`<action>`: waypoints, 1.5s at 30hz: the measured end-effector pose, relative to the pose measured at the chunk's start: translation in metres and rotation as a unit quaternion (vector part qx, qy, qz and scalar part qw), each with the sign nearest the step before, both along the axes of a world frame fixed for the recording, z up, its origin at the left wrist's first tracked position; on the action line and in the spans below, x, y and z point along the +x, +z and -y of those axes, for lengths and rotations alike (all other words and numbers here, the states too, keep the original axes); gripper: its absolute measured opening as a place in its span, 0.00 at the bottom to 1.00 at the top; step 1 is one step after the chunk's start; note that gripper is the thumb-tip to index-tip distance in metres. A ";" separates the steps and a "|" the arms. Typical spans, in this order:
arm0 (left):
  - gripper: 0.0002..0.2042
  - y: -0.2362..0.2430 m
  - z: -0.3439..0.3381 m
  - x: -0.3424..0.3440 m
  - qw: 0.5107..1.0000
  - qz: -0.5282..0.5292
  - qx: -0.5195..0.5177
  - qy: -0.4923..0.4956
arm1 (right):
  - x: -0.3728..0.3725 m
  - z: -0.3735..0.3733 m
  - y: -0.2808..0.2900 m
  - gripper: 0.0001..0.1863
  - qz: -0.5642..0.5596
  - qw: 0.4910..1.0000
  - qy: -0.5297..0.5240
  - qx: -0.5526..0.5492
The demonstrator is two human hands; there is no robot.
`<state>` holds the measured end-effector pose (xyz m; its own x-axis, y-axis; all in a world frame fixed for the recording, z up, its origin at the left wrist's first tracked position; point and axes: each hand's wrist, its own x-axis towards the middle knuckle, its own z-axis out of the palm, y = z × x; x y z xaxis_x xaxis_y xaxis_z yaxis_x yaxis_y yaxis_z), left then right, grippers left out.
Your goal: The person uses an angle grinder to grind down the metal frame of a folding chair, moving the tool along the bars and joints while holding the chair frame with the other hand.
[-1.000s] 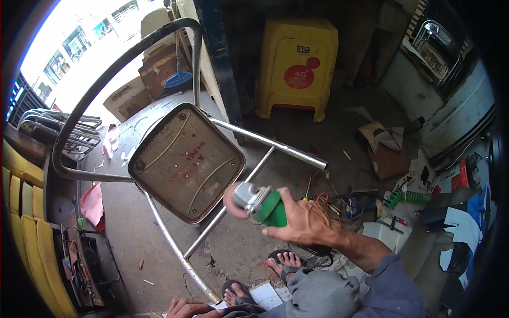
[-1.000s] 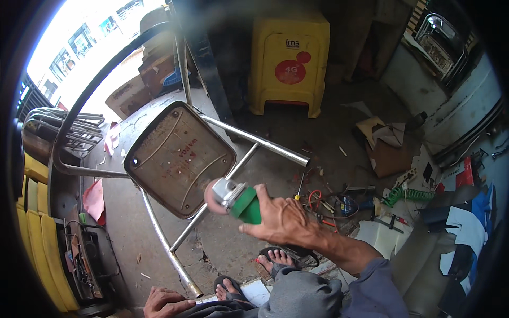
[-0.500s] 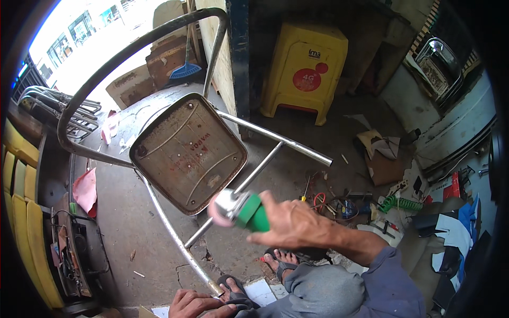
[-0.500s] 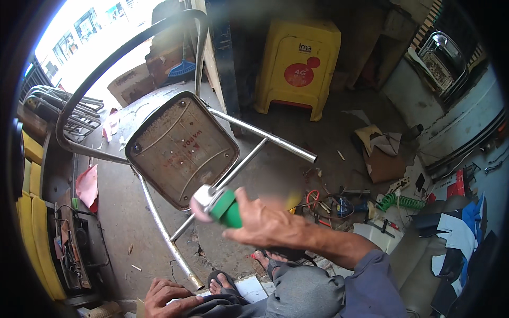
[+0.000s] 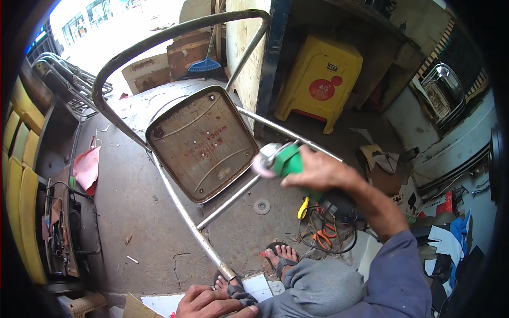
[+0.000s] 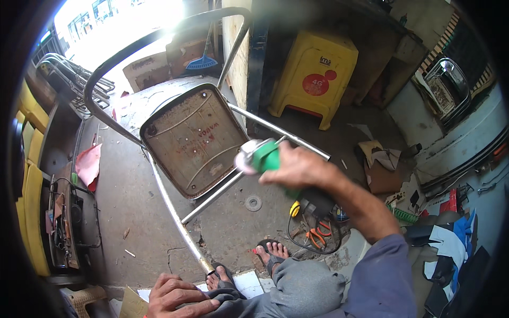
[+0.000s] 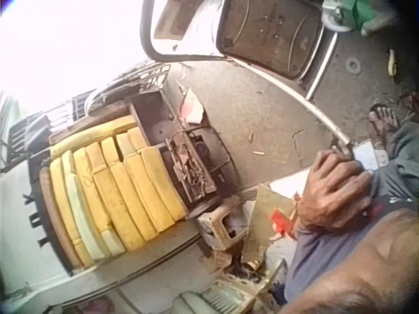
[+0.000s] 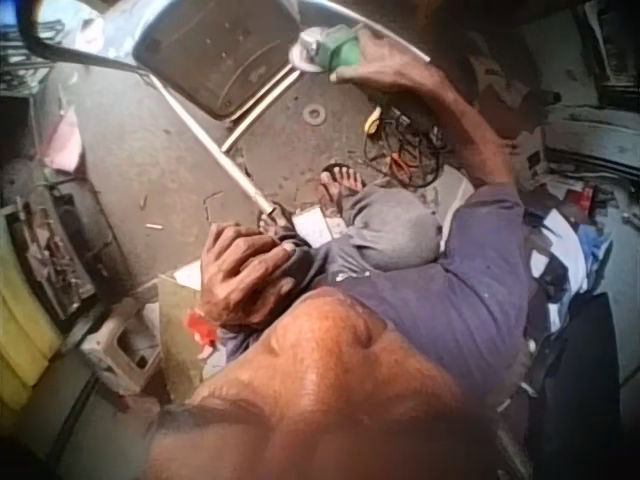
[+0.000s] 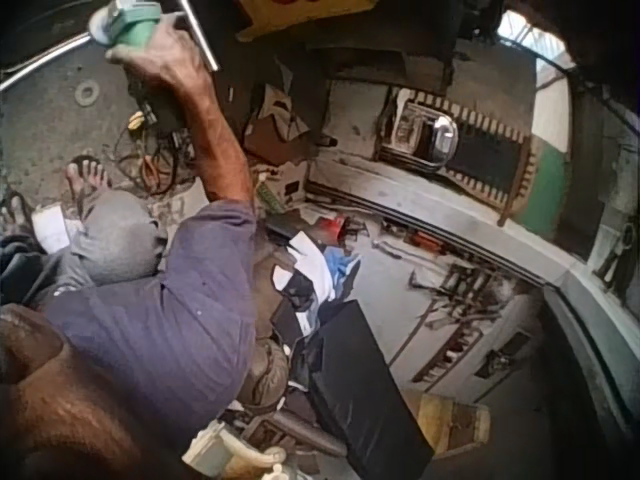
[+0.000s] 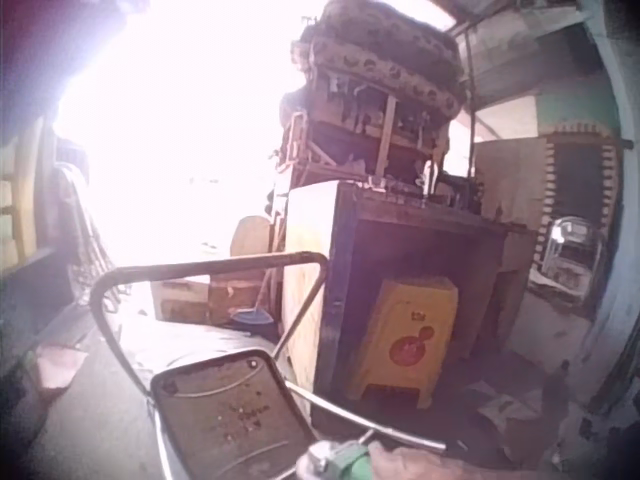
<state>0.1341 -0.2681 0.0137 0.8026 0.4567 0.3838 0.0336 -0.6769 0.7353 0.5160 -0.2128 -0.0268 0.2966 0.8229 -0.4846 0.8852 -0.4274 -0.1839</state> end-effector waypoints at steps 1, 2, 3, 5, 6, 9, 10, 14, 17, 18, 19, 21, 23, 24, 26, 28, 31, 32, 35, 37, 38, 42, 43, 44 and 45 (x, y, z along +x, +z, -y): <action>0.18 0.000 0.001 0.001 1.000 -0.008 0.002 0.000 | -0.028 0.004 -0.001 0.52 -0.032 0.999 0.022 -0.005; 0.17 -0.001 0.001 0.003 1.000 -0.010 0.004 0.000 | -0.053 0.012 -0.006 0.51 -0.052 0.997 0.052 0.001; 0.17 -0.001 0.000 0.004 1.000 -0.005 -0.008 -0.006 | -0.076 0.021 -0.010 0.48 -0.084 0.994 0.074 -0.011; 0.17 0.000 0.000 0.005 1.000 0.000 -0.027 -0.014 | -0.097 0.040 -0.036 0.43 -0.180 0.974 0.125 0.049; 0.17 -0.001 0.000 0.005 0.999 -0.001 -0.035 -0.023 | -0.098 0.050 -0.046 0.44 -0.176 0.972 0.127 0.086; 0.17 -0.012 -0.002 -0.013 0.996 -0.018 -0.074 -0.036 | -0.083 0.065 -0.059 0.44 -0.164 0.972 0.058 0.158; 0.17 -0.015 -0.001 -0.021 0.995 -0.056 -0.078 0.006 | -0.073 0.071 -0.062 0.45 -0.156 0.972 0.020 0.175; 0.19 -0.030 0.002 -0.023 0.971 -0.210 -0.047 0.101 | -0.044 0.083 -0.098 0.45 -0.103 0.943 -0.164 0.271; 0.19 -0.026 0.006 -0.011 0.963 -0.231 -0.072 0.119 | -0.064 0.091 -0.127 0.45 -0.133 0.915 -0.202 0.325; 0.18 -0.022 0.006 -0.007 0.961 -0.235 -0.075 0.124 | -0.078 0.097 -0.139 0.46 -0.192 0.906 -0.160 0.341; 0.18 -0.018 0.006 -0.003 0.961 -0.232 -0.072 0.132 | -0.091 0.102 -0.152 0.47 -0.248 0.890 -0.118 0.364; 0.17 -0.013 0.006 0.005 0.963 -0.217 -0.066 0.142 | -0.119 0.117 -0.180 0.48 -0.309 0.856 -0.066 0.410; 0.15 -0.002 0.013 0.006 0.967 -0.186 -0.068 0.160 | -0.126 0.115 -0.183 0.46 -0.318 0.860 -0.093 0.389; 0.15 0.003 0.015 0.005 0.969 -0.179 -0.047 0.164 | -0.128 0.110 -0.184 0.45 -0.325 0.853 -0.142 0.382; 0.15 0.017 0.026 0.002 0.966 -0.181 -0.019 0.184 | -0.129 0.095 -0.194 0.41 -0.332 0.817 -0.245 0.403; 0.15 0.029 0.031 -0.001 0.960 -0.204 -0.040 0.189 | -0.113 0.086 -0.210 0.39 -0.388 0.727 -0.274 0.495; 0.14 0.032 0.036 0.007 0.946 -0.219 -0.034 0.235 | -0.126 0.104 -0.222 0.40 -0.396 0.780 -0.230 0.427; 0.14 0.032 0.035 0.010 0.944 -0.220 -0.025 0.246 | -0.137 0.114 -0.226 0.44 -0.414 0.793 -0.193 0.403; 0.16 0.050 0.029 0.034 0.942 -0.266 0.035 0.202 | -0.154 0.123 -0.241 0.49 -0.425 0.803 -0.112 0.402; 0.16 0.055 0.031 0.043 0.941 -0.268 0.048 0.200 | -0.153 0.125 -0.244 0.48 -0.451 0.792 -0.164 0.377; 0.16 0.055 0.033 0.046 0.943 -0.255 0.042 0.211 | -0.148 0.117 -0.245 0.46 -0.450 0.767 -0.207 0.408; 0.15 0.051 0.030 0.046 0.936 -0.280 0.023 0.211 | -0.115 0.090 -0.236 0.38 -0.507 0.668 -0.323 0.439; 0.14 0.050 0.027 0.047 0.930 -0.299 0.024 0.211 | -0.116 0.090 -0.239 0.39 -0.515 0.668 -0.324 0.429; 0.13 0.045 0.025 0.049 0.930 -0.288 -0.004 0.229 | -0.122 0.095 -0.243 0.41 -0.512 0.692 -0.293 0.415; 0.13 0.042 0.024 0.051 0.928 -0.276 -0.032 0.248 | -0.134 0.105 -0.250 0.44 -0.509 0.715 -0.261 0.401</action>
